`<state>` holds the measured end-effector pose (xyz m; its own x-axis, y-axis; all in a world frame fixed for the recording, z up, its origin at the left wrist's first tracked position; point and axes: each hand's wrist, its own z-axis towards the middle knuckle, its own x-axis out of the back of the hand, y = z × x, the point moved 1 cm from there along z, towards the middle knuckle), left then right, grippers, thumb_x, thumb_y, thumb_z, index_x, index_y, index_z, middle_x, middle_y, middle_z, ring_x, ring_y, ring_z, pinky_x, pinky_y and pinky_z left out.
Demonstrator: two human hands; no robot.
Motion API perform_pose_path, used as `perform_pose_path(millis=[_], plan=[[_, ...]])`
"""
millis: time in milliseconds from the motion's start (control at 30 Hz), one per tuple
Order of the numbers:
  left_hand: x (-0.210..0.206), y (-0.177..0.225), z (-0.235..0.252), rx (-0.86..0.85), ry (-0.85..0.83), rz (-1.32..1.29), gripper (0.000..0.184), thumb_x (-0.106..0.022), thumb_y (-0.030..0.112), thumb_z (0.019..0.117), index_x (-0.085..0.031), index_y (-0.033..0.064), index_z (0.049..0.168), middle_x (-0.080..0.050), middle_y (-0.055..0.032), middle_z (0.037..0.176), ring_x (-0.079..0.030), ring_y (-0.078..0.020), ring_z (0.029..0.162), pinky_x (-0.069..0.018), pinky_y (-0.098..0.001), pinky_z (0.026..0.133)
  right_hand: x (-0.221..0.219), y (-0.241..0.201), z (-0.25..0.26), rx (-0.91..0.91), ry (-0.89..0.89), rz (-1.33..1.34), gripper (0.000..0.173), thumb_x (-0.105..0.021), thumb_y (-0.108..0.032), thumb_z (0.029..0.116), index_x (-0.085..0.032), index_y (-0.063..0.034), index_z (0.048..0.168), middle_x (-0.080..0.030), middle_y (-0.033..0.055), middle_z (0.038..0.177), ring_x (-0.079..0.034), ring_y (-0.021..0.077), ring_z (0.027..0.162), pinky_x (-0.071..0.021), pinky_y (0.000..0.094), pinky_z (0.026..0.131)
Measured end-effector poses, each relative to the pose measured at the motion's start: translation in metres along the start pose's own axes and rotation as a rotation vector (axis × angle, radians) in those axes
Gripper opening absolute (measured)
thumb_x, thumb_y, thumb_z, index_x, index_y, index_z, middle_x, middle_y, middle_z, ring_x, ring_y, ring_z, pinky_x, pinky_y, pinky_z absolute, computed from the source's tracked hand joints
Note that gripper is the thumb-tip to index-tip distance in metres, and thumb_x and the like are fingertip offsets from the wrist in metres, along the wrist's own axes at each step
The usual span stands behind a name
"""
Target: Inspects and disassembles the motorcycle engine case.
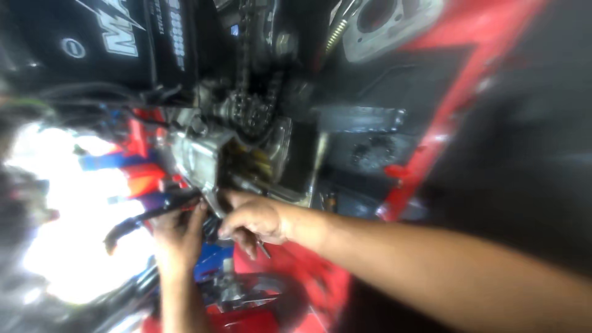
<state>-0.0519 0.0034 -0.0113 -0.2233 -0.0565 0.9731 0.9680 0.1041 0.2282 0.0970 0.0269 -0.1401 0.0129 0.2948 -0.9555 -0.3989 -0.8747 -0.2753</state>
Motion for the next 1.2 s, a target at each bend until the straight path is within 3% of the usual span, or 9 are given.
perform_pose_path(millis=[233, 433, 600, 733, 800, 867, 967, 1100, 1200], plan=[[0.001, 0.002, -0.002, -0.008, 0.007, 0.288, 0.021, -0.069, 0.037, 0.0980, -0.077, 0.0180, 0.102, -0.076, 0.0068, 0.086, -0.071, -0.0044, 0.072, -0.0628, -0.0337, 0.067, 0.007, 0.001, 0.001, -0.013, -0.096, 0.098, 0.045, -0.060, -0.010, 0.0947, -0.047, -0.0234, 0.136, -0.046, 0.0009, 0.060, -0.051, 0.0094, 0.042, -0.0525, 0.0282, 0.040], [-0.005, 0.015, -0.002, -0.030, 0.023, 0.509, 0.029, -0.061, 0.038, 0.0991, -0.075, 0.0136, 0.102, -0.073, -0.0002, 0.086, -0.070, -0.0137, 0.076, -0.0587, -0.0453, 0.070, 0.012, 0.012, 0.002, 0.059, -0.186, 0.192, 0.047, -0.054, -0.014, 0.0987, -0.042, -0.0251, 0.143, -0.047, 0.0008, 0.061, -0.054, 0.0109, 0.044, -0.0551, 0.0305, 0.043], [-0.019, 0.011, 0.000, -0.052, 0.097, 0.550, 0.028, -0.055, 0.032, 0.0981, -0.069, 0.0082, 0.098, -0.068, -0.0071, 0.083, -0.066, -0.0230, 0.076, -0.0531, -0.0505, 0.066, 0.001, 0.008, -0.003, 0.062, 0.039, -0.230, 0.066, -0.058, -0.011, 0.1018, -0.030, -0.0280, 0.159, -0.068, 0.0131, 0.082, -0.063, 0.0177, 0.055, -0.0551, 0.0307, 0.049], [-0.024, 0.013, 0.001, -0.041, 0.125, 0.558, 0.036, -0.047, 0.036, 0.1006, -0.067, 0.0064, 0.102, -0.067, -0.0096, 0.086, -0.066, -0.0246, 0.079, -0.0527, -0.0516, 0.069, 0.010, 0.020, -0.016, 0.115, 0.301, -0.684, 0.071, -0.061, -0.012, 0.1002, -0.032, -0.0321, 0.162, -0.072, 0.0053, 0.081, -0.063, 0.0149, 0.056, -0.0558, 0.0346, 0.052], [-0.025, 0.011, 0.001, -0.011, 0.136, 0.487, 0.037, -0.046, 0.038, 0.1020, -0.067, 0.0077, 0.104, -0.066, -0.0062, 0.086, -0.065, -0.0195, 0.078, -0.0535, -0.0475, 0.071, 0.030, 0.026, -0.026, 0.153, 0.498, -0.606, 0.060, -0.062, -0.011, 0.0981, -0.048, -0.0279, 0.154, -0.073, 0.0053, 0.083, -0.066, 0.0163, 0.059, -0.0582, 0.0366, 0.056], [-0.025, 0.009, 0.000, 0.009, 0.140, 0.397, 0.033, -0.049, 0.037, 0.1028, -0.067, 0.0097, 0.107, -0.067, -0.0027, 0.086, -0.065, -0.0140, 0.077, -0.0562, -0.0429, 0.070, 0.045, 0.016, -0.033, 0.169, 0.568, -0.456, 0.057, -0.058, -0.009, 0.1006, -0.044, -0.0206, 0.155, -0.075, 0.0064, 0.087, -0.070, 0.0174, 0.062, -0.0615, 0.0343, 0.057], [-0.026, 0.004, -0.004, 0.018, 0.149, 0.327, 0.031, -0.052, 0.037, 0.1013, -0.068, 0.0109, 0.108, -0.067, -0.0001, 0.085, -0.065, -0.0100, 0.076, -0.0566, -0.0390, 0.069, 0.044, 0.001, -0.032, 0.188, 0.405, -0.048, 0.070, -0.051, -0.004, 0.1002, -0.023, -0.0160, 0.163, -0.074, 0.0160, 0.092, -0.064, 0.0191, 0.054, -0.0564, 0.0314, 0.050], [-0.023, 0.001, -0.003, -0.037, 0.127, 0.389, 0.034, -0.050, 0.039, 0.1011, -0.068, 0.0094, 0.103, -0.066, -0.0025, 0.083, -0.065, -0.0131, 0.074, -0.0558, -0.0420, 0.067, 0.043, 0.005, -0.023, 0.236, 0.150, 0.436, 0.069, -0.049, 0.002, 0.0925, -0.030, -0.0221, 0.154, -0.070, 0.0182, 0.104, -0.060, 0.0142, 0.052, -0.0531, 0.0273, 0.047], [-0.019, -0.003, -0.004, -0.102, 0.081, 0.456, 0.039, -0.048, 0.041, 0.1016, -0.069, 0.0079, 0.102, -0.067, -0.0052, 0.085, -0.066, -0.0173, 0.078, -0.0557, -0.0456, 0.070, 0.044, 0.007, -0.022, 0.276, 0.084, 0.459, 0.086, -0.052, 0.006, 0.0847, -0.022, -0.0267, 0.159, -0.066, 0.0161, 0.107, -0.059, 0.0136, 0.053, -0.0532, 0.0270, 0.047]])
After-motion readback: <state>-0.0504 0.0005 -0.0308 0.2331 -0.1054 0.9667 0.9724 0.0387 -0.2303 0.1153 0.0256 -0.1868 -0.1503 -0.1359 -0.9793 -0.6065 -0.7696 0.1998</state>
